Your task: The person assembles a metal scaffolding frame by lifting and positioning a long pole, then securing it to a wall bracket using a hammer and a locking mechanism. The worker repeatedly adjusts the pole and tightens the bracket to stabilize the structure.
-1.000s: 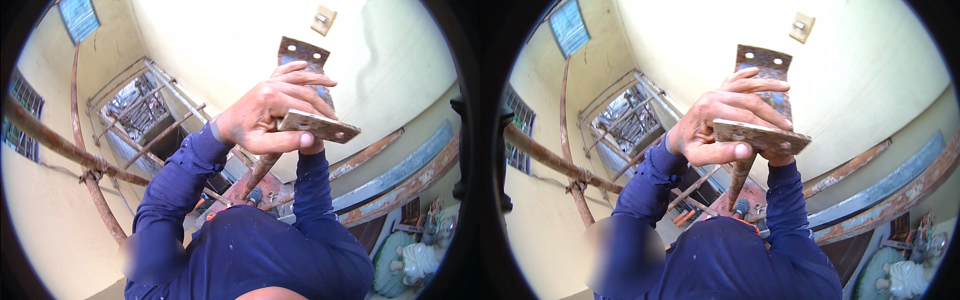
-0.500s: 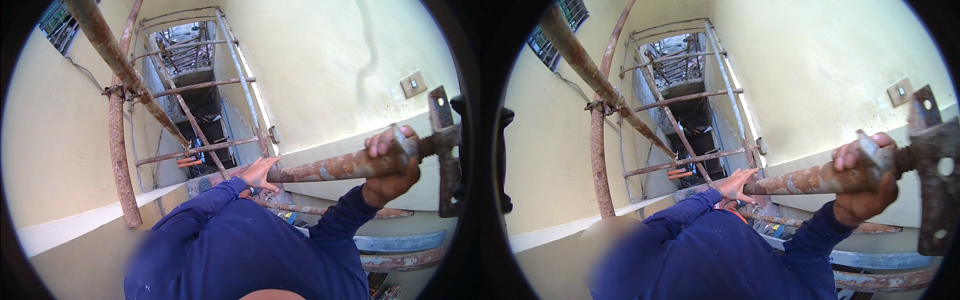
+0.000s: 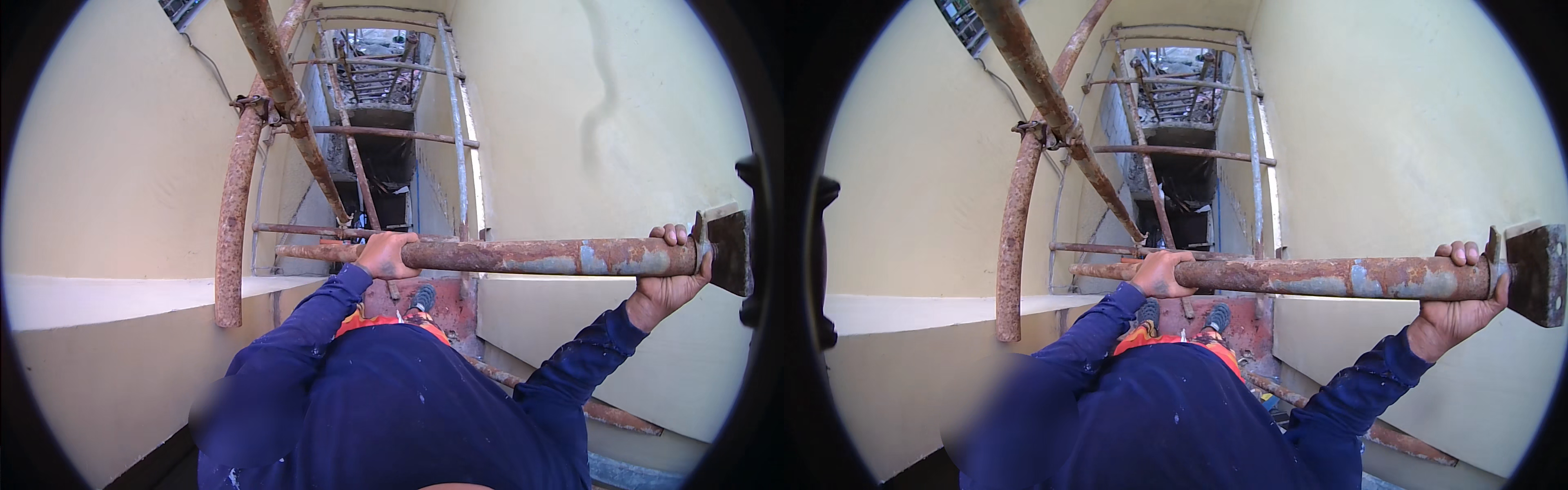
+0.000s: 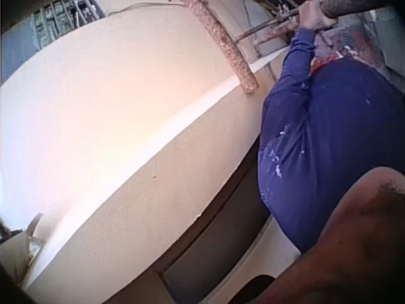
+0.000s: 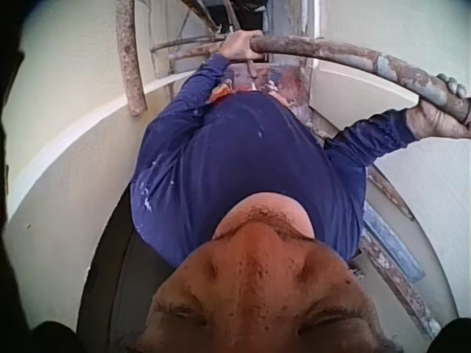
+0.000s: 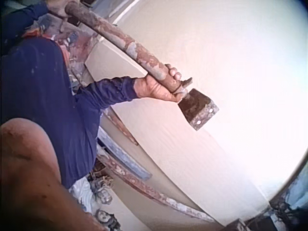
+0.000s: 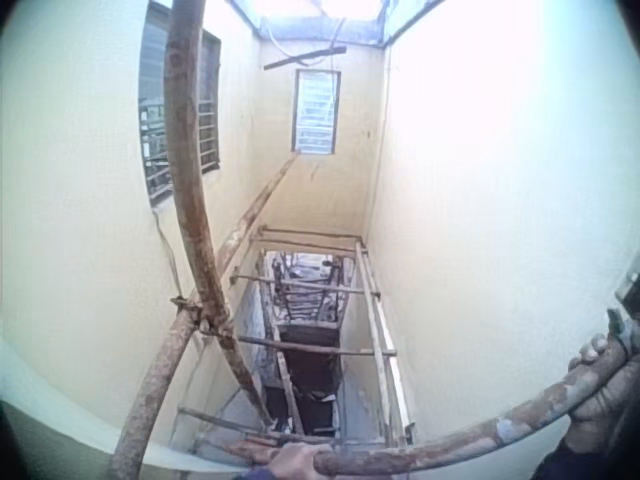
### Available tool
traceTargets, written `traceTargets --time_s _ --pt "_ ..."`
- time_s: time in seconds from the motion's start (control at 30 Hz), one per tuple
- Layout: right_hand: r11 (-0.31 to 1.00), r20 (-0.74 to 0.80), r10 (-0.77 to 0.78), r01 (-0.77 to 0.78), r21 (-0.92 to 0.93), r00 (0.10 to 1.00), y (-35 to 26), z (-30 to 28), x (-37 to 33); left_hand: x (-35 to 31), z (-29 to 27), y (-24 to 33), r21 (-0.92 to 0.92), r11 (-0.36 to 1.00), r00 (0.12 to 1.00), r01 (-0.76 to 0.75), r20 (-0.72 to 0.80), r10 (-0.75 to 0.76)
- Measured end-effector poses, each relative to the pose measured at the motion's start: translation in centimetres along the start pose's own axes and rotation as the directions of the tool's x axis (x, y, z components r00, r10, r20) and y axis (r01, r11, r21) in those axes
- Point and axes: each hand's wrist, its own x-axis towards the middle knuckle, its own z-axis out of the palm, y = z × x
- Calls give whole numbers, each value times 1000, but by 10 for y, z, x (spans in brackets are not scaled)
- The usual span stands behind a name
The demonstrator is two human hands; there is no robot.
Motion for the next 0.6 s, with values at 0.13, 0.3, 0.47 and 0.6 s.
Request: traceTargets --time_s 0.13,0.3,0.47,0.6 --pt "997 -162 61 -52 55 985 30 -51 14 -7 -38 7 145 984 990 100 83 -112" --pt "985 -379 151 -106 136 913 83 -110 30 -4 -65 5 312 938 972 147 132 -196" --pt "984 -491 176 -153 88 853 113 -172 43 16 -71 19 337 925 916 174 290 -278" --pt "972 -520 233 -217 92 822 120 -213 53 29 -69 38 295 931 895 215 322 -308"
